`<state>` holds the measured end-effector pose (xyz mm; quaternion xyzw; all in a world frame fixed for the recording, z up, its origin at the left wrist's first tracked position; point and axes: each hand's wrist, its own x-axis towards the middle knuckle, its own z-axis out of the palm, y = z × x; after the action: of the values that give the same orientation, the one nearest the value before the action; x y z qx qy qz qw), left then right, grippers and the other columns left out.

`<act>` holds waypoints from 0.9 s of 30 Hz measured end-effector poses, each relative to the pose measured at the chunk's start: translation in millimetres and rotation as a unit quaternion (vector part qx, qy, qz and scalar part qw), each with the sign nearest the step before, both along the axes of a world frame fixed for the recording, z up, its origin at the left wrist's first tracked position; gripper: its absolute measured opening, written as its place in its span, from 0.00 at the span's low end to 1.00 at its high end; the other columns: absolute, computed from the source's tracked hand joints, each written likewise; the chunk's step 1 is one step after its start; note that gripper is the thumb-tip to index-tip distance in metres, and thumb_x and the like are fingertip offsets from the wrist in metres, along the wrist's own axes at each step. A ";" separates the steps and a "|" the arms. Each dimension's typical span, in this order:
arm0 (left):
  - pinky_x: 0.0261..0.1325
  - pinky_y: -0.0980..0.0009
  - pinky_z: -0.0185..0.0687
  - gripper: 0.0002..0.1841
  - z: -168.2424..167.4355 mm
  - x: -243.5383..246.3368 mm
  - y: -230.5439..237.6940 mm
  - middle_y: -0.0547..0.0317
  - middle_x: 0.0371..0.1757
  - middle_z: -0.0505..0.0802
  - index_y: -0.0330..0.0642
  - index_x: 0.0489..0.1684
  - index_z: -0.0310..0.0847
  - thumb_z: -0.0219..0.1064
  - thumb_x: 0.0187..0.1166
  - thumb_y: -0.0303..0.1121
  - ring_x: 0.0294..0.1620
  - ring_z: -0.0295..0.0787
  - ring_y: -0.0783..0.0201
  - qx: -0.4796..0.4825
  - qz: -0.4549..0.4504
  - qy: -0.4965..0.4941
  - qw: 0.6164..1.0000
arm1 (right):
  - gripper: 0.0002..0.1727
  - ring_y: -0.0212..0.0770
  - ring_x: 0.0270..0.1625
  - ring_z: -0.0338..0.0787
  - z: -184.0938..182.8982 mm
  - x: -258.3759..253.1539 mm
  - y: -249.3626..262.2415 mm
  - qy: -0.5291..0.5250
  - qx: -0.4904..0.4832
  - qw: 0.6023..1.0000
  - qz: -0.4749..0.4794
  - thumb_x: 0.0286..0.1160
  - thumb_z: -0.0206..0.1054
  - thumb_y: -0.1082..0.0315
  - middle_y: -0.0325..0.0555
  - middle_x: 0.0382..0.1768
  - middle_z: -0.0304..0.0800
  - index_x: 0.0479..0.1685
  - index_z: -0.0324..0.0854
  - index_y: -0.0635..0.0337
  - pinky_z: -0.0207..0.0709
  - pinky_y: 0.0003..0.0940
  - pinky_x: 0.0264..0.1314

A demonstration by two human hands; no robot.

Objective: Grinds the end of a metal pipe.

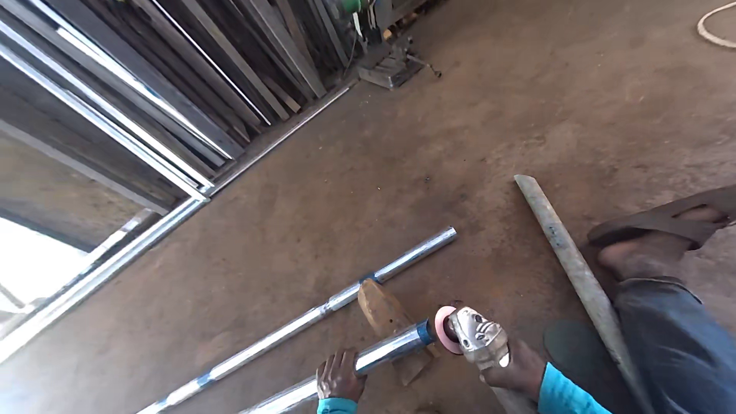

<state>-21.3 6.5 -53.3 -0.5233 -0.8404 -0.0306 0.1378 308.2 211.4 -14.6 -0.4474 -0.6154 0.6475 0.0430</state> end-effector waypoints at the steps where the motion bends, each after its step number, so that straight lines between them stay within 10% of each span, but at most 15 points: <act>1: 0.45 0.39 0.87 0.27 -0.5 -0.4 -0.3 0.46 0.41 0.97 0.39 0.40 0.93 0.84 0.35 0.40 0.42 0.96 0.41 0.003 -0.001 0.004 1.000 | 0.51 0.36 0.57 0.91 1.6 -3.2 -3.6 0.005 0.001 1.000 0.001 0.36 0.89 0.59 0.48 0.55 0.91 0.73 0.72 0.65 0.84 0.35 0.66; 18: 0.44 0.41 0.88 0.28 3.4 -5.2 3.5 0.49 0.41 0.98 0.41 0.40 0.94 0.83 0.34 0.44 0.41 0.97 0.44 -0.016 0.001 -0.015 1.000 | 0.52 0.41 0.57 0.93 -16.3 7.2 -22.8 -0.043 0.044 0.998 0.027 0.33 0.89 0.50 0.50 0.53 0.93 0.69 0.77 0.65 0.84 0.44 0.66; 22: 0.71 0.40 0.79 0.35 36.5 -6.8 27.0 0.47 0.63 0.94 0.45 0.65 0.87 0.81 0.55 0.50 0.65 0.91 0.43 -0.237 0.109 -0.167 0.951 | 0.49 0.43 0.55 0.93 -28.6 13.0 -19.9 -0.053 -0.002 0.998 -0.020 0.35 0.89 0.52 0.52 0.51 0.93 0.67 0.78 0.66 0.84 0.45 0.65; 27: 0.70 0.34 0.77 0.38 62.6 -24.6 59.5 0.44 0.69 0.90 0.50 0.76 0.78 0.78 0.62 0.51 0.71 0.86 0.40 -0.405 0.137 -0.256 0.867 | 0.49 0.34 0.53 0.93 -17.8 -3.1 -21.7 0.027 0.001 0.999 -0.028 0.31 0.89 0.54 0.45 0.50 0.94 0.66 0.78 0.65 0.87 0.36 0.62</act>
<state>-45.9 66.0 9.3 -0.3870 -0.8480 0.1986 -0.3028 305.2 189.7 -32.5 -0.4472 -0.6019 0.6570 0.0785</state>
